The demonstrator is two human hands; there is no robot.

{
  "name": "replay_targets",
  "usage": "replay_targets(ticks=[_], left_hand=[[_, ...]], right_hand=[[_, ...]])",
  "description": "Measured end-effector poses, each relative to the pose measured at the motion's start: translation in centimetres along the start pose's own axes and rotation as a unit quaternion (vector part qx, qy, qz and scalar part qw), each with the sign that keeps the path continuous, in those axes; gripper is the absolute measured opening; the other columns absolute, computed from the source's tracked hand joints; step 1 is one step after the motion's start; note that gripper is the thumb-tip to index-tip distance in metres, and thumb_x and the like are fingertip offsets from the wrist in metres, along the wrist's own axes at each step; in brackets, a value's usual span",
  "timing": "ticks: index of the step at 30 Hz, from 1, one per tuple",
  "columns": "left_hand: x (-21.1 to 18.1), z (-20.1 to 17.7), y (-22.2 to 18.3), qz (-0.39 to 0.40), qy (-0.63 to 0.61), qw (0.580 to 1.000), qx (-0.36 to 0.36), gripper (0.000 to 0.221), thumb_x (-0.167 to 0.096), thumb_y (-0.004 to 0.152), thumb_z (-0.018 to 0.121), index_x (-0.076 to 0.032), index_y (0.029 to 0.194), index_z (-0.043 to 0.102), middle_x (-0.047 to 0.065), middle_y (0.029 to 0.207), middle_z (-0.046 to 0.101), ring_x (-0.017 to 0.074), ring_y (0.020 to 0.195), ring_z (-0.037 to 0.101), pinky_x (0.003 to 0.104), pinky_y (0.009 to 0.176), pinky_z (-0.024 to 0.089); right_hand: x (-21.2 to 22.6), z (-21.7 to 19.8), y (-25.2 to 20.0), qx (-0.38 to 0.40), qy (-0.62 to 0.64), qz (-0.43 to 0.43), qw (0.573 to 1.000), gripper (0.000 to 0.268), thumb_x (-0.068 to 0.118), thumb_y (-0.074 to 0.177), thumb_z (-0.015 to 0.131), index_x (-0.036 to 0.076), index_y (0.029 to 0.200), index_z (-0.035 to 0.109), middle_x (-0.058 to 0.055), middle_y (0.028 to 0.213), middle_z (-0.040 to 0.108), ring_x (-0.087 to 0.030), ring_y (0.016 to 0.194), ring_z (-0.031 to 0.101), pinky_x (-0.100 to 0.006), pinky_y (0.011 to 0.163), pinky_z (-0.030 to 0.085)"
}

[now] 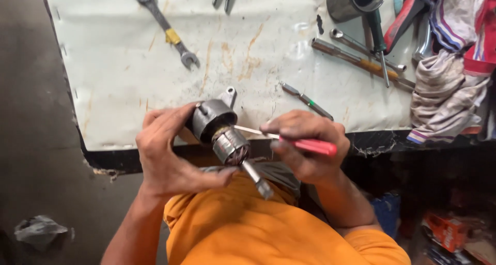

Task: Repairing and assembling an electric motor component, specifically inserting an armature into the housing and adjusting brushes.

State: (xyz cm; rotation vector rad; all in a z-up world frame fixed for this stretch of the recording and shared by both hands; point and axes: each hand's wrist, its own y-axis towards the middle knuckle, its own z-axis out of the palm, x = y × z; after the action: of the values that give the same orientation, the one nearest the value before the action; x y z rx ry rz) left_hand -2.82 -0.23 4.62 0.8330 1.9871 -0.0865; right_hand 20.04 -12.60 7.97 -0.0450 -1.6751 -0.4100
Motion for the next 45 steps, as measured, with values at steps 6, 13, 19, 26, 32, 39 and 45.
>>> replay_targets(ticks=[6,13,19,26,32,39,45], left_hand=[[1.6,0.7,1.0,0.014,-0.169,0.985,0.019,0.096,-0.049,0.056,0.090,0.005,0.130,0.060,0.018,0.115,0.073,0.0292,0.106,0.074,0.040,0.103,0.055],[1.9,0.9,2.1,0.012,-0.210,0.978,0.006,0.098,-0.045,0.054,0.089,0.003,0.133,0.057,0.020,0.118,0.071,0.0320,0.107,0.074,0.042,0.103,0.057],[1.9,0.7,2.8,-0.009,-0.178,0.984,0.017,0.099,-0.048,0.052,0.091,0.003,0.130,0.058,0.021,0.117,0.072,0.0338,0.108,0.075,0.041,0.099,0.058],[1.8,0.7,3.2,-0.011,-0.182,0.983,0.017,0.101,-0.049,0.053,0.092,0.004,0.131,0.057,0.021,0.118,0.072,0.0344,0.109,0.075,0.042,0.100,0.059],[1.8,0.7,3.2,-0.010,-0.178,0.984,0.014,0.101,-0.051,0.054,0.093,0.002,0.132,0.058,0.020,0.119,0.072,0.0331,0.109,0.075,0.041,0.097,0.060],[1.8,0.4,3.5,-0.009,-0.175,0.984,0.015,0.102,-0.053,0.054,0.092,0.002,0.133,0.057,0.020,0.118,0.072,0.0331,0.107,0.076,0.041,0.096,0.060],[1.4,-0.1,4.7,-0.016,-0.167,0.985,0.027,0.096,-0.053,0.053,0.090,0.006,0.124,0.061,0.019,0.111,0.073,0.0317,0.101,0.076,0.040,0.093,0.060]], right_hand=[[0.8,-0.6,2.3,0.049,-0.075,-0.075,0.993,0.028,0.005,0.093,0.079,0.005,0.113,0.059,-0.018,0.105,0.076,-0.032,0.101,0.079,-0.038,0.082,0.068],[-0.6,-1.1,3.9,0.096,-0.120,-0.119,0.981,0.040,0.008,0.090,0.084,0.008,0.117,0.055,-0.017,0.108,0.075,-0.033,0.102,0.078,-0.044,0.087,0.068],[-0.5,-1.3,4.8,0.143,-0.152,-0.118,0.971,0.043,0.010,0.092,0.083,0.009,0.122,0.051,-0.016,0.113,0.074,-0.033,0.105,0.078,-0.045,0.090,0.068],[-0.4,-1.3,5.0,0.161,-0.181,-0.111,0.964,0.045,0.011,0.095,0.083,0.010,0.123,0.048,-0.015,0.116,0.074,-0.033,0.109,0.077,-0.046,0.093,0.067],[-0.8,-1.3,5.0,0.164,-0.158,-0.134,0.964,0.046,0.010,0.093,0.083,0.008,0.125,0.049,-0.018,0.119,0.072,-0.034,0.109,0.076,-0.047,0.091,0.063],[-0.7,-1.4,5.8,0.199,-0.175,-0.167,0.950,0.048,0.010,0.094,0.086,0.004,0.124,0.049,-0.023,0.119,0.070,-0.037,0.110,0.075,-0.050,0.091,0.062],[-1.6,-1.9,7.4,0.243,-0.172,-0.260,0.918,0.028,0.004,0.094,0.079,0.000,0.104,0.052,-0.026,0.104,0.073,-0.038,0.101,0.077,-0.053,0.086,0.062]])
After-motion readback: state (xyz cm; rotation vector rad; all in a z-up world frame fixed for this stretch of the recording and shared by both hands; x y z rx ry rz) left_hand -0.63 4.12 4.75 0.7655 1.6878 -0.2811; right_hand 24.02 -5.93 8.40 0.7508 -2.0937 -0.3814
